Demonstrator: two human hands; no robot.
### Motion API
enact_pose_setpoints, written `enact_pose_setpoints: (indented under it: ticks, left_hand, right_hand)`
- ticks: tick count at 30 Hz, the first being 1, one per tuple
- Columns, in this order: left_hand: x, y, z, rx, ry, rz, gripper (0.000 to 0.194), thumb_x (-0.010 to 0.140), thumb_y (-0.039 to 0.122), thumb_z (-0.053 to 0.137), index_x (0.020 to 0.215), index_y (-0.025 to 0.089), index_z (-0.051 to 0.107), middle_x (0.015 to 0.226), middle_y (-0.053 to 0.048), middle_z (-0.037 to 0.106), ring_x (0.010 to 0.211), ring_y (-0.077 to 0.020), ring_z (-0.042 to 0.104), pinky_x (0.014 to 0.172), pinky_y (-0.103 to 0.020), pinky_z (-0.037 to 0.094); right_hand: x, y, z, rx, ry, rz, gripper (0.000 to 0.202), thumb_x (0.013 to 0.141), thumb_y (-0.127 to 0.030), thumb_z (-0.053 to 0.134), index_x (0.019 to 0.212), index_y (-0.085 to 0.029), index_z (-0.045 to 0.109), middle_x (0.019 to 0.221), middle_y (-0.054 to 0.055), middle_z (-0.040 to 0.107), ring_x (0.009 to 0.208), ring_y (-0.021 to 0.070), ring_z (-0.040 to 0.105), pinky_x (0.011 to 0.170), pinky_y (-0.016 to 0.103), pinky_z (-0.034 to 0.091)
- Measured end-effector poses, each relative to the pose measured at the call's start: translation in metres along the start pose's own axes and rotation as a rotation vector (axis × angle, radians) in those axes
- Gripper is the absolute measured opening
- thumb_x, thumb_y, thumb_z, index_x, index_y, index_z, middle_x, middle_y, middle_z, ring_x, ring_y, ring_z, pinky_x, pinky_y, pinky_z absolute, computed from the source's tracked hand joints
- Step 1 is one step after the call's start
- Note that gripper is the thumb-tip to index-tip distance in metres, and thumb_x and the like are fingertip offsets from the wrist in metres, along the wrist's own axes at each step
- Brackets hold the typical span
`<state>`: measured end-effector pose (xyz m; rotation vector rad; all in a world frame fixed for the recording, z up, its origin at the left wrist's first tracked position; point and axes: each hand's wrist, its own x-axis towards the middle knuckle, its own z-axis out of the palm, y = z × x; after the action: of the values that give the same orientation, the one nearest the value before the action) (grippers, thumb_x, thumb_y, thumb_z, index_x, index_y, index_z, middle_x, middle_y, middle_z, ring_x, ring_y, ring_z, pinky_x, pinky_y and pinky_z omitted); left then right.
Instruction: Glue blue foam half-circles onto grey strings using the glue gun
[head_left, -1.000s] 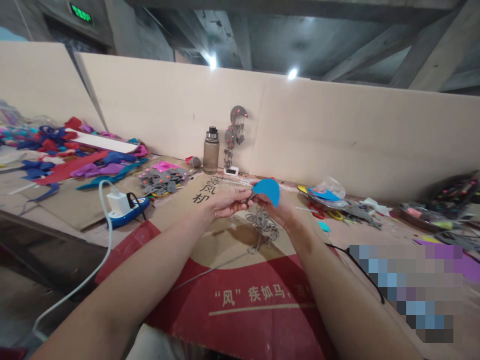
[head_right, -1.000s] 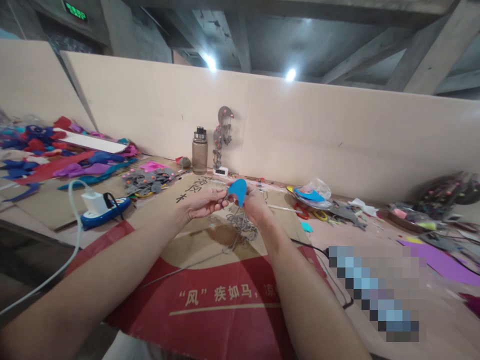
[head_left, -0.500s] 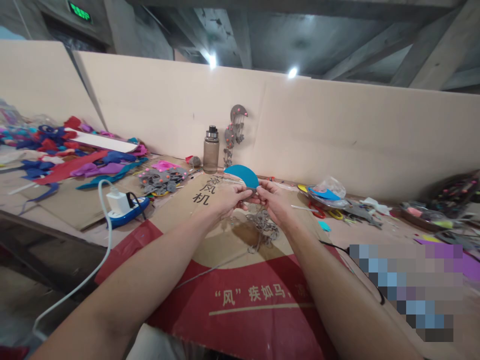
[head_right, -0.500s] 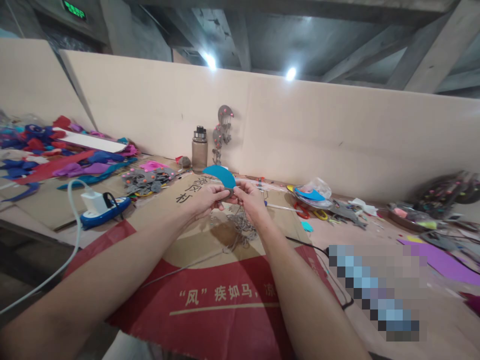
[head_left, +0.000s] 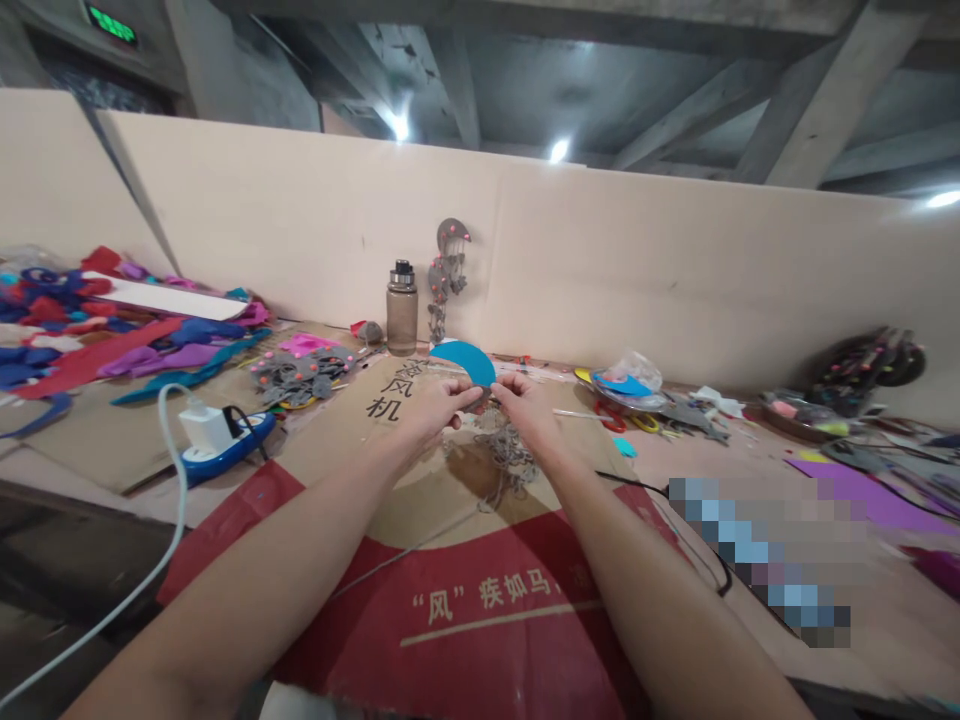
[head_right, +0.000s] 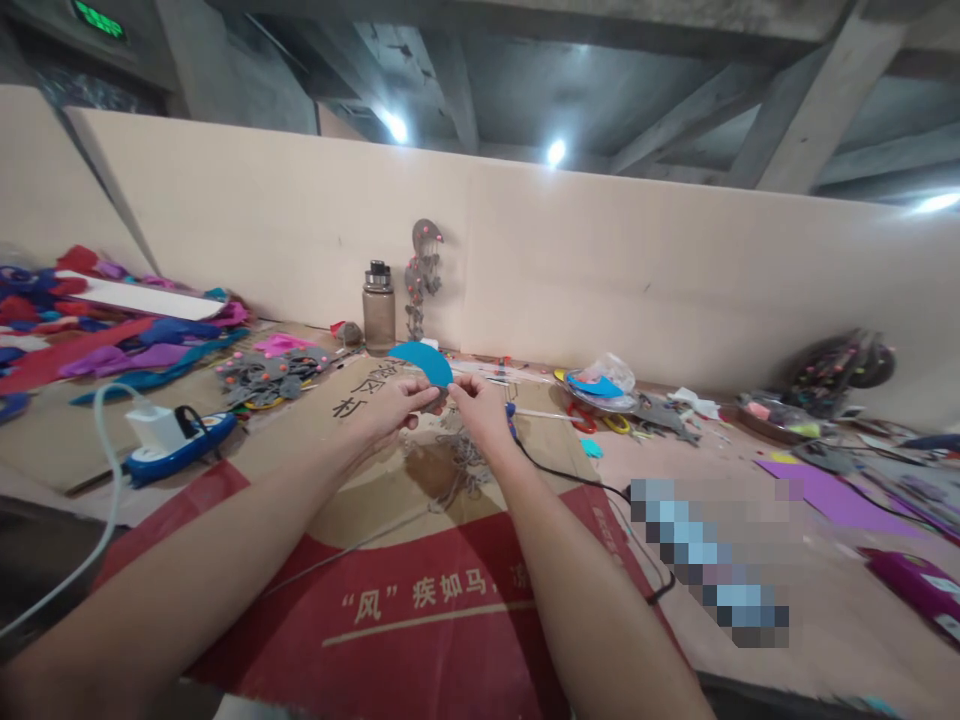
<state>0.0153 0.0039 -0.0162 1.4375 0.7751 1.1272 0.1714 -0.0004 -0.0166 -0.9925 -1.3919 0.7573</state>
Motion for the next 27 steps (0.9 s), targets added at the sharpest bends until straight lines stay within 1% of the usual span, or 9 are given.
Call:
enact_pose_setpoints:
  ticks: [2, 5, 8, 12, 15, 18, 20, 23, 27]
  left_hand:
    - [-0.002, 0.002, 0.001, 0.006, 0.035, -0.037, 0.030, 0.068, 0.044, 0.074, 0.071, 0.016, 0.063, 0.072, -0.005, 0.065, 0.065, -0.0124, 0.058, 0.041, -0.016, 0.026]
    - [-0.002, 0.001, 0.001, 0.017, 0.054, -0.077, 0.032, 0.068, 0.045, 0.074, 0.074, 0.015, 0.065, 0.076, -0.006, 0.067, 0.066, -0.0120, 0.059, 0.041, -0.016, 0.023]
    - [0.000, -0.004, 0.001, -0.028, 0.044, -0.124, 0.033, 0.069, 0.045, 0.073, 0.077, 0.015, 0.067, 0.077, -0.008, 0.068, 0.068, -0.0130, 0.061, 0.040, -0.016, 0.020]
    - [0.002, -0.009, 0.001, -0.068, 0.063, -0.155, 0.032, 0.065, 0.042, 0.077, 0.075, 0.014, 0.066, 0.075, -0.007, 0.067, 0.067, -0.0129, 0.062, 0.039, -0.015, 0.019]
    - [0.003, -0.009, 0.001, -0.078, 0.100, -0.141, 0.030, 0.066, 0.040, 0.076, 0.077, 0.013, 0.067, 0.076, -0.007, 0.066, 0.065, -0.0116, 0.062, 0.039, -0.015, 0.020]
    - [0.003, -0.008, -0.002, -0.100, 0.139, -0.095, 0.028, 0.069, 0.038, 0.074, 0.080, 0.013, 0.066, 0.074, -0.006, 0.066, 0.058, -0.0093, 0.059, 0.038, -0.015, 0.019]
    - [0.003, -0.006, -0.004, -0.112, 0.177, -0.063, 0.028, 0.069, 0.038, 0.073, 0.077, 0.013, 0.065, 0.073, -0.005, 0.065, 0.057, -0.0082, 0.058, 0.038, -0.015, 0.018]
    - [0.003, -0.003, -0.008, -0.117, 0.221, -0.027, 0.028, 0.070, 0.038, 0.073, 0.077, 0.012, 0.064, 0.077, -0.006, 0.067, 0.055, -0.0070, 0.056, 0.038, -0.014, 0.021]
    - [0.004, 0.000, -0.010, -0.220, 0.216, -0.029, 0.027, 0.073, 0.037, 0.072, 0.080, 0.013, 0.062, 0.084, -0.007, 0.069, 0.057, -0.0072, 0.059, 0.036, -0.013, 0.022]
  right_hand:
    - [-0.001, 0.000, 0.001, -0.051, 0.005, -0.033, 0.020, 0.070, -0.039, 0.061, 0.068, -0.019, 0.057, 0.061, -0.005, 0.052, 0.058, 0.0103, 0.041, 0.060, 0.026, 0.034]
    - [-0.003, -0.002, 0.002, -0.115, 0.019, -0.062, 0.017, 0.071, -0.036, 0.059, 0.067, -0.020, 0.056, 0.063, -0.004, 0.053, 0.062, 0.0115, 0.045, 0.063, 0.026, 0.036]
    - [-0.005, -0.004, 0.004, -0.168, 0.034, -0.061, 0.015, 0.071, -0.035, 0.057, 0.066, -0.021, 0.054, 0.062, -0.004, 0.053, 0.061, 0.0119, 0.045, 0.062, 0.026, 0.037]
    - [-0.006, -0.002, 0.006, -0.218, 0.046, -0.037, 0.015, 0.072, -0.034, 0.056, 0.066, -0.021, 0.054, 0.062, -0.004, 0.053, 0.061, 0.0117, 0.046, 0.063, 0.026, 0.038]
    - [-0.005, 0.003, 0.008, -0.152, 0.051, -0.009, 0.015, 0.072, -0.034, 0.057, 0.074, -0.020, 0.056, 0.070, -0.002, 0.059, 0.065, 0.0120, 0.051, 0.066, 0.026, 0.041]
    - [-0.006, 0.008, 0.009, -0.128, 0.049, -0.020, 0.018, 0.073, -0.035, 0.057, 0.081, -0.019, 0.059, 0.077, 0.000, 0.063, 0.071, 0.0130, 0.055, 0.071, 0.027, 0.041]
    - [-0.007, 0.010, 0.009, -0.185, 0.043, -0.035, 0.018, 0.074, -0.037, 0.056, 0.075, -0.019, 0.059, 0.072, -0.001, 0.062, 0.068, 0.0134, 0.053, 0.068, 0.027, 0.040]
    - [-0.008, 0.011, 0.008, -0.244, 0.014, -0.038, 0.020, 0.075, -0.038, 0.056, 0.068, -0.019, 0.059, 0.063, -0.003, 0.056, 0.061, 0.0129, 0.047, 0.063, 0.027, 0.036]
    - [-0.014, 0.012, 0.011, -0.234, -0.114, -0.035, 0.022, 0.078, -0.037, 0.055, 0.070, -0.020, 0.065, 0.061, -0.003, 0.056, 0.060, 0.0130, 0.046, 0.061, 0.026, 0.035]
